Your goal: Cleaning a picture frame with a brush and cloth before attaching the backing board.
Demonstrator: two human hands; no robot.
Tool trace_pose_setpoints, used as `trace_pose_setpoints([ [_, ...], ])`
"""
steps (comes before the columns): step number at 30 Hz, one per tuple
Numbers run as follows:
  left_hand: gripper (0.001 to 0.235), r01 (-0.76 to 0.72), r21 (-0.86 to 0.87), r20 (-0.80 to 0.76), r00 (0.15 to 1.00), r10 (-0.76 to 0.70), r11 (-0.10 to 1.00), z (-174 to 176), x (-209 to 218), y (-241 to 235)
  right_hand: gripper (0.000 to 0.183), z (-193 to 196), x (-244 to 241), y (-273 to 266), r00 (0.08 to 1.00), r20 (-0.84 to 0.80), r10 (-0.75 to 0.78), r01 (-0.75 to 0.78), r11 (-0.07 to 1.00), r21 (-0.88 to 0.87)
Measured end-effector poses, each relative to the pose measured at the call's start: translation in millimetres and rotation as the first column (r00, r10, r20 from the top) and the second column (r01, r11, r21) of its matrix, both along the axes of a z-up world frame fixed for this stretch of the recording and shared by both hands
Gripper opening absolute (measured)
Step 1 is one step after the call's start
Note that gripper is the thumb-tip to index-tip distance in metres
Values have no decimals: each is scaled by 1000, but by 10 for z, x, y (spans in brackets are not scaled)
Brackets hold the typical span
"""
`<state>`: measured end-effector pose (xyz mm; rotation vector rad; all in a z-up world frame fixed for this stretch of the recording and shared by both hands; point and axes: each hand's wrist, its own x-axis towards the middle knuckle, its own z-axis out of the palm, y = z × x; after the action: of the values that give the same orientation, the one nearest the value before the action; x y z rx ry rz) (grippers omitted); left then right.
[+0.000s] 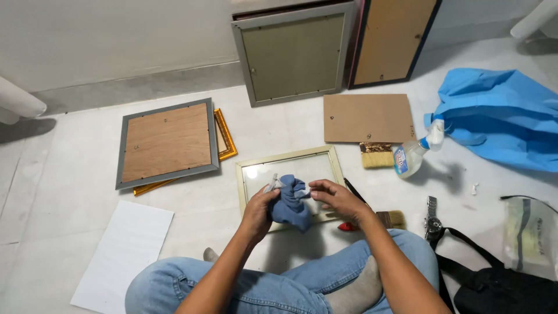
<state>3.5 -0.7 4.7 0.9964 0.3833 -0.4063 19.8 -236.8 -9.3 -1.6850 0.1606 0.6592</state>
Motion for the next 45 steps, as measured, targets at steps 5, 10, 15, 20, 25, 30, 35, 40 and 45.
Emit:
trace_pose_setpoints([
  [5, 29, -29, -238, -104, 995, 4, 971, -46, -63, 28, 97, 409, -237, 339, 986, 60, 156, -151, 985, -81],
  [10, 26, 66, -196, 20, 998, -63, 978, 213, -114, 38, 89, 239, -394, 582, 1000, 10, -18, 19, 999, -34],
  [15, 36, 36, 656, 261, 926, -272, 754, 196, -13, 241, 44, -81, -318, 757, 951, 62, -303, 301, 953, 33],
  [20, 54, 124, 602, 156, 950, -269, 789, -47, 121, 186, 37, -170, -254, 724, 938, 44, -345, 339, 935, 108],
  [25, 31, 39, 427, 120, 988, -99, 903, -314, 233, 137, 19, -190, -255, 646, 930, -96, -355, 364, 853, 374],
  [30, 83, 71, 467, 1, 997, -81, 881, -509, 288, 145, 9, -46, -283, 716, 919, -184, -349, 392, 756, 524],
  [35, 75, 80, 376, 186, 969, -160, 923, 190, 44, 119, 12, 211, -275, 790, 879, -131, -459, 468, 776, 422],
  [40, 76, 328, 642, 177, 816, -551, 692, -40, 34, 52, 14, -54, -272, 646, 858, -97, -505, 500, 775, 386],
  [45, 66, 420, 474, 14, 875, -484, 774, -162, 18, 44, 19, 479, -333, 862, 890, -41, -453, 434, 818, 378],
])
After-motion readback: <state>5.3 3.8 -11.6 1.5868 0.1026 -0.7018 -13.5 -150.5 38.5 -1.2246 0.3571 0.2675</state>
